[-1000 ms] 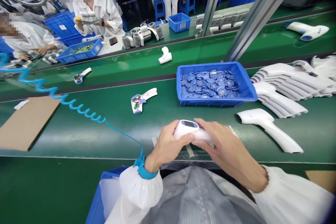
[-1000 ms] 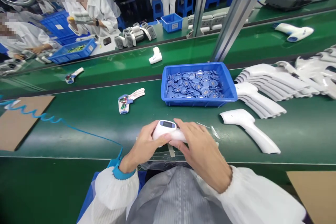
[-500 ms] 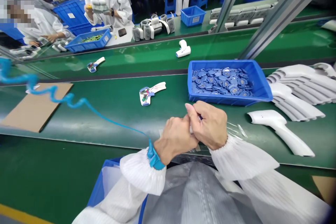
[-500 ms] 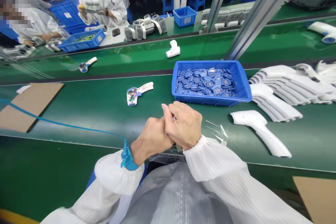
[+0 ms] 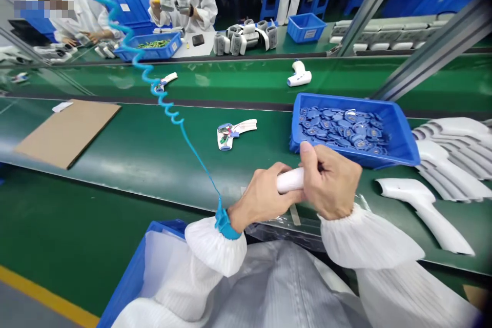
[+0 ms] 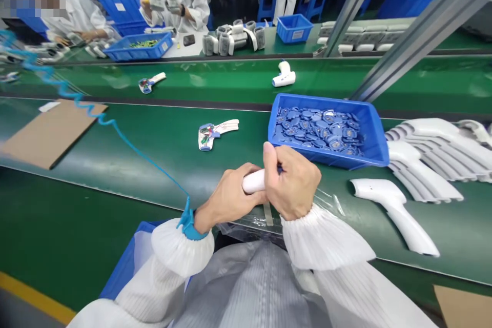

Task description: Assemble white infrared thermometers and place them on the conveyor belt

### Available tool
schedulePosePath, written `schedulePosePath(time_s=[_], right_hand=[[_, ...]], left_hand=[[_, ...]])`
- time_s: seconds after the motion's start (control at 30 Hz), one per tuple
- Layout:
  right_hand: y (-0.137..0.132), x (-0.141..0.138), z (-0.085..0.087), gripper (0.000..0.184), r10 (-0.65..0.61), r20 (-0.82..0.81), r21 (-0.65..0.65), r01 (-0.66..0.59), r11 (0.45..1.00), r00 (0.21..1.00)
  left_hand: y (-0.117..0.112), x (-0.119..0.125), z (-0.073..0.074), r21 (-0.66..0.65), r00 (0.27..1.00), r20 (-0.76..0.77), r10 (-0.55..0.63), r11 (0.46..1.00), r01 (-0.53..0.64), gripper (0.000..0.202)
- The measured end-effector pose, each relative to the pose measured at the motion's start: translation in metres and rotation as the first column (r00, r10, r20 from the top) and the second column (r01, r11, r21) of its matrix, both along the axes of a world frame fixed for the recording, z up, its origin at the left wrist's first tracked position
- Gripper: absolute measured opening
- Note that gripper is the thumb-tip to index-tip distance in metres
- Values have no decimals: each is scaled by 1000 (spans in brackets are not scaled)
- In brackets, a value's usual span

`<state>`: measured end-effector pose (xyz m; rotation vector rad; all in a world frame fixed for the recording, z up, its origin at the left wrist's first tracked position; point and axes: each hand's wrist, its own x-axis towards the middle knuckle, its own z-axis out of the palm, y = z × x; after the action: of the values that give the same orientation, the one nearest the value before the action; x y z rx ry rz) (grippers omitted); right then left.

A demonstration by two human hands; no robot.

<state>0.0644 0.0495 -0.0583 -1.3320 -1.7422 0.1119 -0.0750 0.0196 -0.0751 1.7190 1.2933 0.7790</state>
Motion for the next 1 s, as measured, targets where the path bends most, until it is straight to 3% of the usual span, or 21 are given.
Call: schedulePosePath(time_s=[0.1,0.27,0.4,0.5,0.6,0.67,0.73,0.8,0.83,0.9,1.0], right_hand=[[-2,5,1,47,22,32,-107,-18,994,999],[-3,-5,-4,56,-3,86,-130,14,991,996],[-4,5,3,59,156,104,-191,-134,972,982],[20,34,9,52,234,106,-341,-185,922,966],[72,67,4,28,242,234,-365,-145,920,942],[110,81,-5,14,275,309,-377,-148,914,911],[140,84,-14,11,335,340,-411,-182,893,879],[158,80,-19,8,386,354,-437,-215,874,852],[163,77,-20,8,401,356,-443,-226,867,844],[165,74,-18,8,408,346,-443,-236,865,845],[156,80,-10,13,374,291,-425,-231,875,881]], left_hand=[[-5,3,-2,16,998,-55,21,1000,-20,28],[-10,15,-9,142,919,-389,59,990,-4,29],[-18,7,-6,104,966,-249,69,994,-44,28],[-17,-18,0,41,986,-149,70,997,-64,23],[-8,-42,4,121,966,-243,88,991,-60,32],[0,-45,6,211,903,-423,76,977,17,45],[8,-38,7,252,774,-633,26,952,174,48],[16,-27,9,235,645,-764,-8,928,290,34],[19,-23,9,227,618,-786,-5,927,297,26],[23,-20,11,240,671,-740,47,950,199,18],[26,-28,14,177,863,-482,150,982,-72,20]])
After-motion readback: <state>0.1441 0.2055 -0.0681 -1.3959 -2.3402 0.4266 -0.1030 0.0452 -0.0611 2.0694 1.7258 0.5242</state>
